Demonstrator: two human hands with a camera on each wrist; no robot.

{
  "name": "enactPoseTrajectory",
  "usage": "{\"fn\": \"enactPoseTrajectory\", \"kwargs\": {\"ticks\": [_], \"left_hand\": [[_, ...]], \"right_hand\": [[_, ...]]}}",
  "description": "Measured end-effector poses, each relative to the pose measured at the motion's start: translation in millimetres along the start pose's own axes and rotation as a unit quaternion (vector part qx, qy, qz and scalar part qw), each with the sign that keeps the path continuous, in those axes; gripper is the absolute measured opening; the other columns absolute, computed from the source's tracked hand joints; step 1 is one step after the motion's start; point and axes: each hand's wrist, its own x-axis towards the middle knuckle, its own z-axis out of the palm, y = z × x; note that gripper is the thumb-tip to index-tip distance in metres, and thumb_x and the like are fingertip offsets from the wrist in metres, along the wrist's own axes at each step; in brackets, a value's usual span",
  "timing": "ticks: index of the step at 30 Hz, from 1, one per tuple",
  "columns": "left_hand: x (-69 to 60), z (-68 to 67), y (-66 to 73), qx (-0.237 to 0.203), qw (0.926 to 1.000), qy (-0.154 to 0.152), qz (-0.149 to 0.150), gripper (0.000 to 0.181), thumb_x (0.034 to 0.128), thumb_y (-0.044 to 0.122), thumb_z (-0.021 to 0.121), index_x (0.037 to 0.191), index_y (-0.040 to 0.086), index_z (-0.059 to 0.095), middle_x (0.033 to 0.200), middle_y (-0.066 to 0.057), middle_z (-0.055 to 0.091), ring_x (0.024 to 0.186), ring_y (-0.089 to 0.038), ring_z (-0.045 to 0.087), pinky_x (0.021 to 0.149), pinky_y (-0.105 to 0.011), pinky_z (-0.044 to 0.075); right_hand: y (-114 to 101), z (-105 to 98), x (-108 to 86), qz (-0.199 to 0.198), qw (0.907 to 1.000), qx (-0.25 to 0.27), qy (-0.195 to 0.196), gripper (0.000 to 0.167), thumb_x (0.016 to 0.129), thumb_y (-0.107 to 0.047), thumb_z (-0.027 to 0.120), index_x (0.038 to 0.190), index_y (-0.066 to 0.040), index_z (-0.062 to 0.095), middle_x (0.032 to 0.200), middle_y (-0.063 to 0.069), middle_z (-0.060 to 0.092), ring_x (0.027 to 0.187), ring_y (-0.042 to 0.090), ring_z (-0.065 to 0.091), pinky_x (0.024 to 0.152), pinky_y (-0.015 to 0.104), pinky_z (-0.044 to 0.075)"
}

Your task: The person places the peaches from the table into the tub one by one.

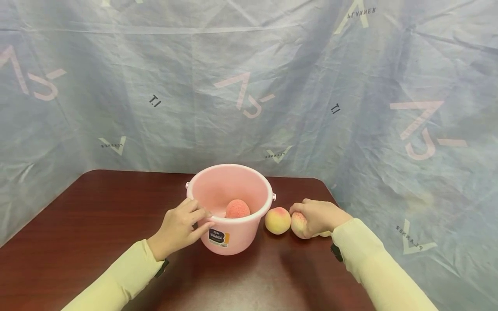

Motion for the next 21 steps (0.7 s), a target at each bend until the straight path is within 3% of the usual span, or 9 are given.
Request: {"fn": "enactPoseTrajectory", "kwargs": {"ticks": [6,21], "left_hand": [[1.3,0.9,-1.1,-0.002,1.0000,-0.003,0.005,0.020,0.0723,0.026,0.081,0.085,0.014,0.070,0.076,0.000,0.048,0.066,-0.013,0.047,0.047,-0.023,0.044],[-0.8,-0.8,-1.4,0.000,1.0000,0.000,-0.002,0.019,0.0735,0.027,0.080,0.084,0.015,0.069,0.076,0.000,0.048,0.066,-0.013,0.048,0.047,-0.024,0.044]], "right_hand": [[-1,-5,-3.7,0.021,0.9997,-0.010,-0.003,0.057,0.059,-0.008,0.070,0.114,-0.018,0.061,0.099,-0.001,0.054,0.072,0.011,0.050,0.061,0.033,0.042],[-3,-15,-1.6,0.007,0.9995,-0.030,0.007,0.051,0.064,-0.014,0.070,0.114,-0.018,0.061,0.098,-0.002,0.054,0.077,0.012,0.054,0.064,0.037,0.045]]}}
